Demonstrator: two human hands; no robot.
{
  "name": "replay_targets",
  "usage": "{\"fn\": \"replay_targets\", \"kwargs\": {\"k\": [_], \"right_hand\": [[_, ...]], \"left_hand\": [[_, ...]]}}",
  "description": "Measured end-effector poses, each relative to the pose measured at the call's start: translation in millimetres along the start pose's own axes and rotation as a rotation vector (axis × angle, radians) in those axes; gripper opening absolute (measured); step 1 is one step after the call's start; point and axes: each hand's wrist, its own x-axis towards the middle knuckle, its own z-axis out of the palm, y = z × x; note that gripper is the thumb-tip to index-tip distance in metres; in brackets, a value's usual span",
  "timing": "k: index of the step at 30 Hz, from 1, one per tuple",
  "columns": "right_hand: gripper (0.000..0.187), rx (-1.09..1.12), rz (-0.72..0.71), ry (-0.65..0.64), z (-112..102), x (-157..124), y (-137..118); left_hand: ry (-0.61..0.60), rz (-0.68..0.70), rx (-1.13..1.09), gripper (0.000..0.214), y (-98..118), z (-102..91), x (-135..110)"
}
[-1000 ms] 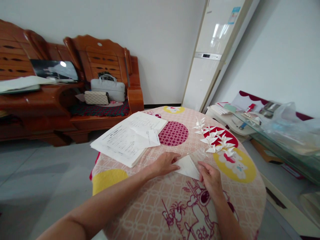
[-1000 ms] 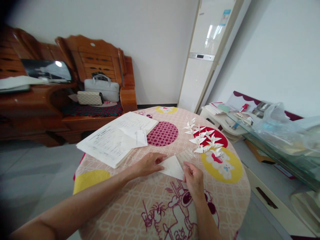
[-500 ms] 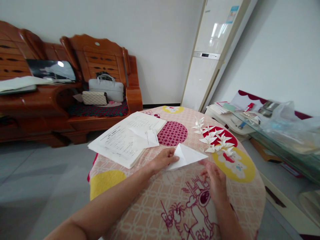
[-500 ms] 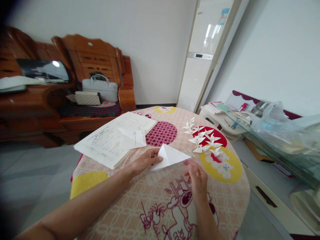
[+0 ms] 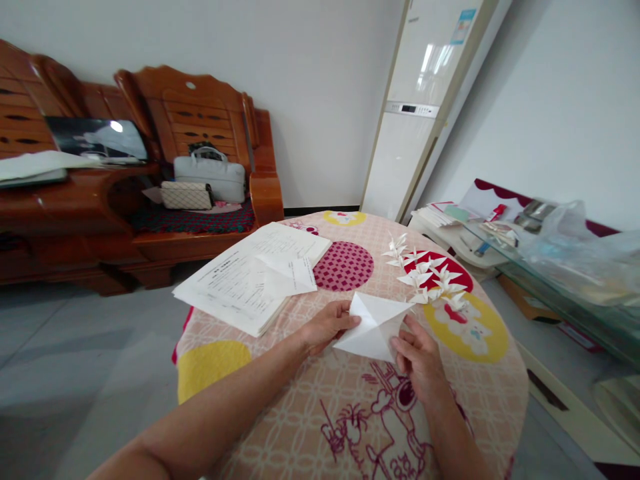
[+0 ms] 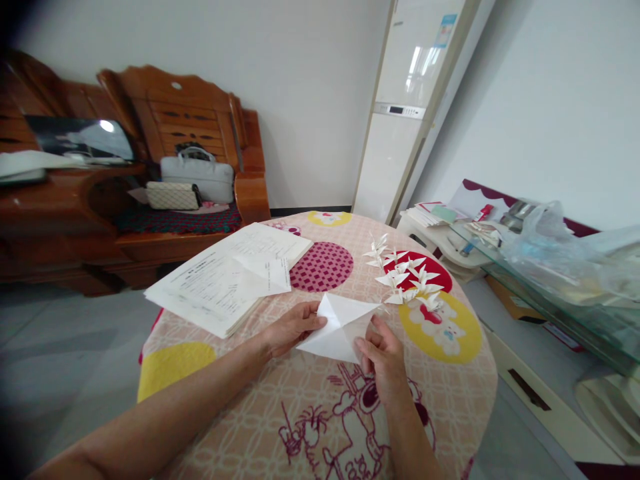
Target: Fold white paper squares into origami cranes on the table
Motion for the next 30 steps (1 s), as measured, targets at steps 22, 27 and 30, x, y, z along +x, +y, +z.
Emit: {"fn": "replay_targets", "kwargs": {"k": [22,27,30], "right_hand": [[0.053,-0.25,0.111,0.151,-2,4,7],[0.048,-0.286,0.088,0.151,-4,6,8],[0.046,-0.425,0.01,0.172,-11,6,5]], "left_hand": [[-0.267,0.579,1.621,0.062,-32,3.5,0],[-0.276,0.557,1.657,0.051,-23,-6.5,-2],[-0.297,0.558,1.692,0.046,-23,-8.0,-4]]}}
